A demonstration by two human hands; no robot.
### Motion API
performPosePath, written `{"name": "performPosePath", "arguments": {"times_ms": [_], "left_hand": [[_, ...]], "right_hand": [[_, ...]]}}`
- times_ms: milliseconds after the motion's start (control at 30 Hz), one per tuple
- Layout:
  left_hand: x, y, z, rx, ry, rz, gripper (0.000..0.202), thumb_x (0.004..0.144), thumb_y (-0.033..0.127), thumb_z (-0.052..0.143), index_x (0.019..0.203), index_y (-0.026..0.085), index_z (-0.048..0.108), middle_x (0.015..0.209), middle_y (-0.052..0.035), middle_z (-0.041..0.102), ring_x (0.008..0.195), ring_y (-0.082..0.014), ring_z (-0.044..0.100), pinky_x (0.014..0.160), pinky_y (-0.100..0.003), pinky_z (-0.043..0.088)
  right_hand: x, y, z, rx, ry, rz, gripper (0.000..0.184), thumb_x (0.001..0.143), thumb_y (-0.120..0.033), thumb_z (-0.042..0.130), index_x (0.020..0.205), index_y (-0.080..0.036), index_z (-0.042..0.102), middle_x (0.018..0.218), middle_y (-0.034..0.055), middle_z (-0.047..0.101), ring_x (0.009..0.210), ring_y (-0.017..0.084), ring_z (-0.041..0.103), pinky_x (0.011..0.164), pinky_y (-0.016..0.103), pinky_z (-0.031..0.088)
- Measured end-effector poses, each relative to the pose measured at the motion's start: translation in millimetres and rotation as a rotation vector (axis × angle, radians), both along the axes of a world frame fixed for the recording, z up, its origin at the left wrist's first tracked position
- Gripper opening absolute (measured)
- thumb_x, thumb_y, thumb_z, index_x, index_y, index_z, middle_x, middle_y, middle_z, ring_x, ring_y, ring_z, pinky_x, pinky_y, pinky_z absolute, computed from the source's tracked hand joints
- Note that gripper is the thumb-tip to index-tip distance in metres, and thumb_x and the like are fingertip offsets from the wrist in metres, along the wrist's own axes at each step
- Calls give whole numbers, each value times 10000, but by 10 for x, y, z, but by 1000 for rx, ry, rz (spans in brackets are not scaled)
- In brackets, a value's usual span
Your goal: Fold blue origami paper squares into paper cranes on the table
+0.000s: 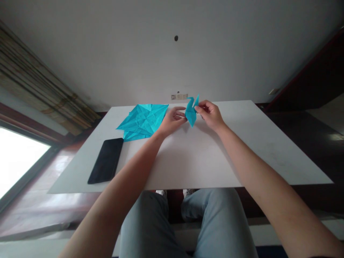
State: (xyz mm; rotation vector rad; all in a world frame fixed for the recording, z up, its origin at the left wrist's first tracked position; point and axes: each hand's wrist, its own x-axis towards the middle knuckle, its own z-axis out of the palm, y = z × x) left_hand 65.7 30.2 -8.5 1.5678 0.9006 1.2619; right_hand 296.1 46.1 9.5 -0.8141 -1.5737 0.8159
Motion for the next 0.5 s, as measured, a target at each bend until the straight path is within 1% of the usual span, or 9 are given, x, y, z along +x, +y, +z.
{"name": "performPosePath", "arguments": {"times_ms": [67, 100, 200, 267, 300, 333, 400, 467, 500], "left_hand": [[19, 2, -28, 7, -43, -44, 594, 842, 295, 970, 1363, 199, 702, 1108, -87, 845, 951, -202, 835, 881, -321, 659], [25, 9, -37, 27, -55, -63, 600, 844, 320, 978, 1359, 197, 695, 1116, -94, 851, 978, -215, 844, 889, -327, 664], [22, 51, -51, 88, -49, -93, 497, 860, 362, 977, 1248, 184, 722, 1032, -80, 854, 955, -214, 841, 869, -319, 659], [15, 74, -54, 93, -20, -98, 453, 856, 338, 972, 1207, 178, 734, 971, -58, 838, 904, -190, 824, 832, -293, 644], [14, 76, -53, 87, 0, -101, 452, 853, 314, 965, 1219, 177, 738, 965, -52, 832, 884, -179, 814, 812, -278, 635], [15, 69, -50, 81, 25, -105, 469, 851, 291, 954, 1252, 177, 738, 988, -53, 830, 867, -168, 806, 790, -265, 626], [19, 27, -34, 73, 84, -104, 542, 854, 265, 926, 1350, 189, 722, 1115, -73, 831, 833, -149, 792, 754, -256, 615], [18, -41, -9, 79, 173, -85, 658, 845, 273, 915, 1455, 216, 675, 1276, -100, 811, 793, -136, 776, 737, -272, 616], [15, -77, 7, 89, 239, -66, 722, 830, 277, 924, 1494, 229, 645, 1323, -108, 800, 796, -139, 776, 755, -287, 622]], "right_hand": [[16, 16, -27, -10, -22, 12, 610, 804, -834, 909, 907, -259, 730, 820, 4, 674, 736, 173, 568, 665, 335, 456], [25, 22, -39, -14, -39, 19, 594, 805, -815, 915, 898, -256, 740, 826, 5, 688, 733, 171, 570, 677, 340, 459], [52, 38, -63, -25, -94, 33, 541, 819, -767, 921, 889, -254, 766, 856, 8, 734, 721, 164, 568, 691, 345, 451], [75, 49, -68, -25, -107, 29, 512, 831, -744, 919, 911, -257, 785, 881, 10, 759, 715, 161, 567, 684, 343, 439], [86, 54, -69, -22, -108, 26, 500, 834, -734, 919, 924, -259, 793, 891, 12, 769, 718, 164, 573, 682, 343, 437], [96, 59, -70, -18, -110, 25, 489, 838, -725, 918, 935, -260, 799, 898, 14, 777, 724, 167, 581, 683, 343, 439], [115, 65, -68, -16, -125, 28, 474, 842, -713, 917, 943, -264, 805, 902, 18, 787, 734, 176, 594, 691, 347, 449], [138, 67, -58, -22, -146, 21, 466, 840, -710, 915, 937, -268, 802, 904, 18, 793, 740, 182, 600, 701, 351, 464], [156, 70, -50, -25, -152, 5, 464, 838, -708, 914, 937, -270, 799, 909, 18, 794, 747, 185, 606, 709, 353, 473]]}}
